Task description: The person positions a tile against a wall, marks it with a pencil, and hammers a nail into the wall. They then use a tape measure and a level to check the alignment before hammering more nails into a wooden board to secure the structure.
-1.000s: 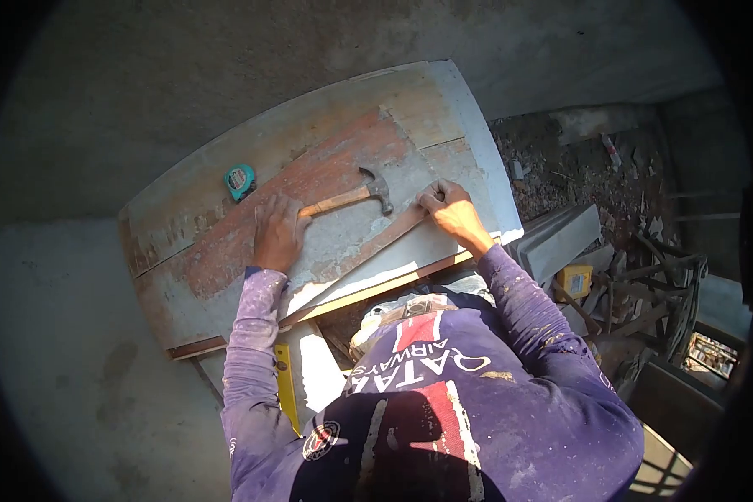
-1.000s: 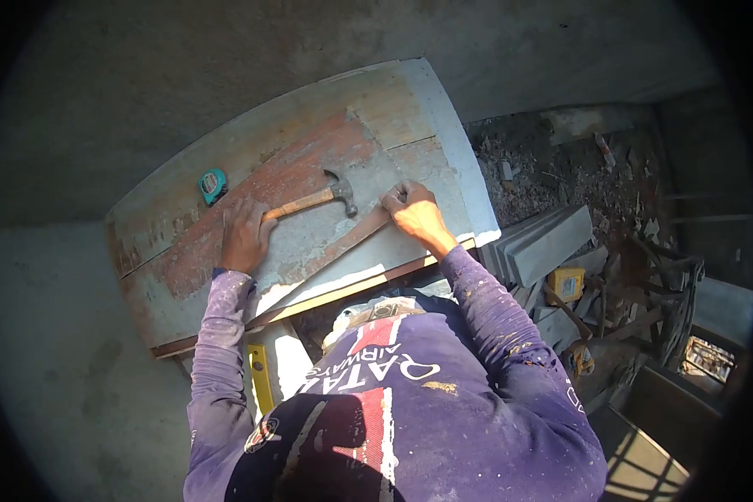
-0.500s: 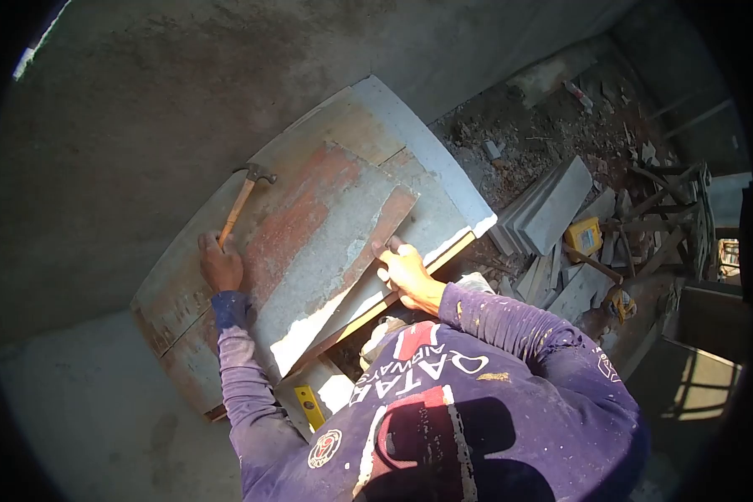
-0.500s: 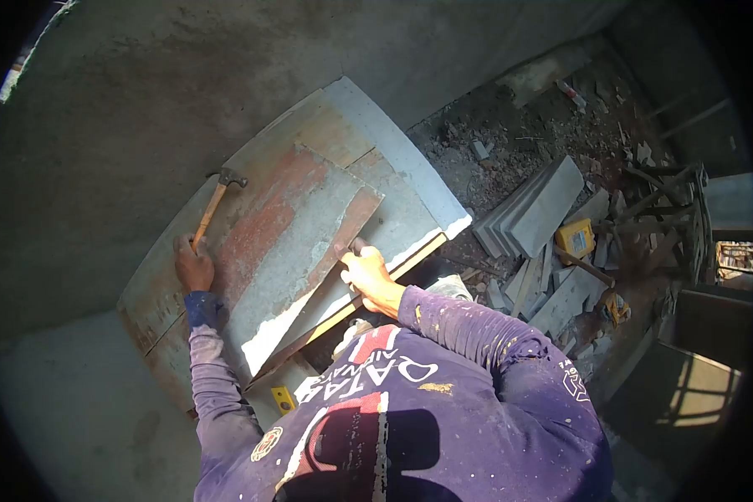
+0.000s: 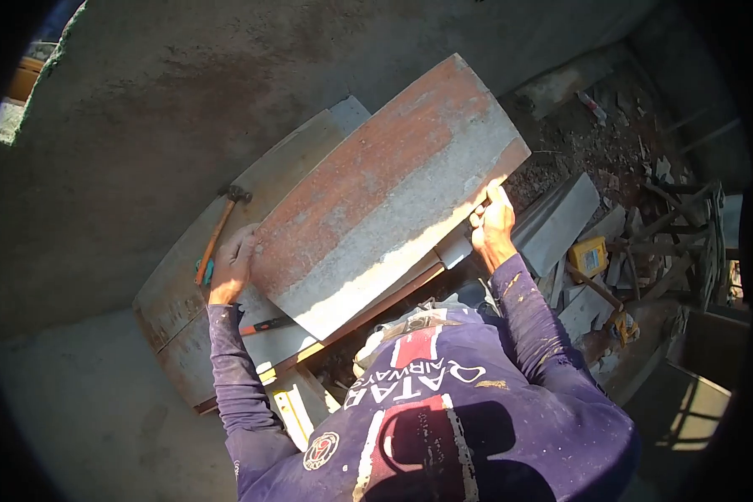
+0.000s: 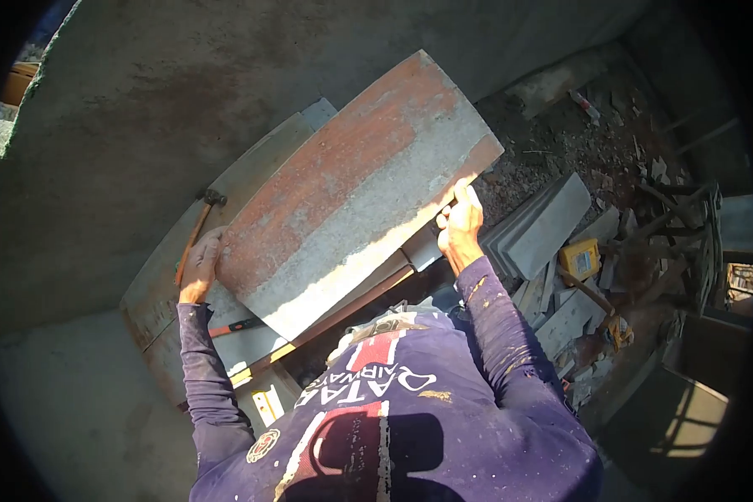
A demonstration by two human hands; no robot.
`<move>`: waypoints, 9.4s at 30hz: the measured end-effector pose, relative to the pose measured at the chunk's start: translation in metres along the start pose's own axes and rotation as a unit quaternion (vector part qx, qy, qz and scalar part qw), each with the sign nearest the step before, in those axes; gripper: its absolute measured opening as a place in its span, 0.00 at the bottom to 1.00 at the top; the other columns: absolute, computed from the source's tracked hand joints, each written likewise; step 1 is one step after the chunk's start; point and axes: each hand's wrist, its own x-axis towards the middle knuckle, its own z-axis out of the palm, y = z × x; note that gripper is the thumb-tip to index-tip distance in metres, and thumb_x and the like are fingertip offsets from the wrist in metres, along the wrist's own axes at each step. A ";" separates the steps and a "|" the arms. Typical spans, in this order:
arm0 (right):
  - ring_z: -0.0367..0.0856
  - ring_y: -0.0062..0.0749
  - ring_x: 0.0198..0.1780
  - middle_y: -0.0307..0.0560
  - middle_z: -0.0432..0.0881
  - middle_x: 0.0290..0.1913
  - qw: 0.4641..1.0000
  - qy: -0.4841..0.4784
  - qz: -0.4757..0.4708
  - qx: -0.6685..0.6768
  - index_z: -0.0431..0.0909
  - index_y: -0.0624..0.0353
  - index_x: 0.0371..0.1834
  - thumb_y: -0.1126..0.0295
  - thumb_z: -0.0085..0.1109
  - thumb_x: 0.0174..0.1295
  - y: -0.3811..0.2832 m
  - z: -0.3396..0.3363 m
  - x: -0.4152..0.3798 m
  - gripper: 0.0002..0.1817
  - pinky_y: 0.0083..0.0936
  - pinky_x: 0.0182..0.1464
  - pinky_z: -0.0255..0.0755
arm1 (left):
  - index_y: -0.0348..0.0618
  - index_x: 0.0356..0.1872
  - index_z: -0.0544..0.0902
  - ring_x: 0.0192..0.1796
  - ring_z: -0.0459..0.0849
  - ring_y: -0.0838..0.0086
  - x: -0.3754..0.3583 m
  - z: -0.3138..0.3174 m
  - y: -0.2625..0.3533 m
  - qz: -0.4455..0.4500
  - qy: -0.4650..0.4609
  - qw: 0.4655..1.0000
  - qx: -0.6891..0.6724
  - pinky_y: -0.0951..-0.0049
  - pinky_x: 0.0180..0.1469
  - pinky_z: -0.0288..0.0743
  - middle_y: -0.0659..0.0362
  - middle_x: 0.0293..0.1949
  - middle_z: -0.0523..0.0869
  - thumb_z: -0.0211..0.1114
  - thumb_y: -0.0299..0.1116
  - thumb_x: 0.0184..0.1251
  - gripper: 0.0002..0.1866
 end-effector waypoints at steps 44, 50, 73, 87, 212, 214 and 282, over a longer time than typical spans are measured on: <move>0.72 0.46 0.69 0.59 0.73 0.70 0.736 -0.487 0.113 -0.457 0.67 0.65 0.73 0.36 0.36 0.75 0.106 0.096 0.179 0.43 0.34 0.70 0.61 | 0.36 0.36 0.77 0.36 0.79 0.46 -0.146 0.464 0.161 -0.159 0.344 0.923 0.059 0.54 0.39 0.75 0.46 0.34 0.77 0.62 0.25 0.62 0.05; 0.70 0.48 0.70 0.61 0.71 0.71 0.723 -0.499 0.106 -0.466 0.65 0.67 0.74 0.39 0.34 0.77 0.103 0.100 0.183 0.41 0.35 0.70 0.61 | 0.36 0.38 0.77 0.36 0.79 0.47 -0.143 0.474 0.147 -0.176 0.353 0.918 0.046 0.55 0.39 0.74 0.46 0.34 0.77 0.63 0.24 0.62 0.06; 0.79 0.49 0.58 0.62 0.81 0.58 0.703 -0.451 0.114 -0.538 0.77 0.75 0.58 0.47 0.37 0.77 0.106 0.131 0.195 0.36 0.43 0.60 0.68 | 0.36 0.52 0.81 0.43 0.88 0.65 -0.136 0.448 0.156 -0.265 0.337 0.899 -0.088 0.66 0.48 0.81 0.52 0.41 0.85 0.80 0.33 0.49 0.28; 0.83 0.38 0.43 0.51 0.86 0.41 0.755 -0.435 0.140 -0.471 0.82 0.70 0.48 0.55 0.50 0.73 0.114 0.120 0.210 0.24 0.40 0.45 0.74 | 0.34 0.50 0.81 0.50 0.84 0.50 -0.047 0.378 0.132 -0.103 0.368 0.923 -0.035 0.60 0.54 0.78 0.45 0.46 0.85 0.74 0.30 0.55 0.22; 0.80 0.61 0.27 0.61 0.77 0.23 0.888 -0.360 0.028 -0.284 0.64 0.64 0.48 0.56 0.42 0.78 -0.002 0.098 0.147 0.18 0.50 0.32 0.69 | 0.49 0.46 0.90 0.44 0.86 0.50 0.294 0.279 0.104 0.023 -0.219 0.837 0.502 0.58 0.50 0.78 0.47 0.44 0.89 0.65 0.27 0.65 0.12; 0.80 0.63 0.28 0.61 0.78 0.23 0.845 -0.410 0.028 -0.344 0.64 0.64 0.49 0.56 0.42 0.79 0.006 0.098 0.155 0.18 0.51 0.32 0.69 | 0.49 0.46 0.90 0.44 0.86 0.50 0.297 0.278 0.102 0.023 -0.223 0.837 0.499 0.58 0.50 0.78 0.47 0.44 0.89 0.65 0.27 0.65 0.11; 0.79 0.50 0.22 0.57 0.75 0.22 0.789 -0.447 -0.030 -0.419 0.65 0.63 0.44 0.57 0.42 0.79 0.037 0.089 0.159 0.18 0.43 0.29 0.69 | 0.40 0.41 0.88 0.48 0.85 0.53 0.299 0.278 0.093 -0.004 -0.245 0.821 0.515 0.57 0.52 0.77 0.47 0.41 0.88 0.67 0.29 0.64 0.07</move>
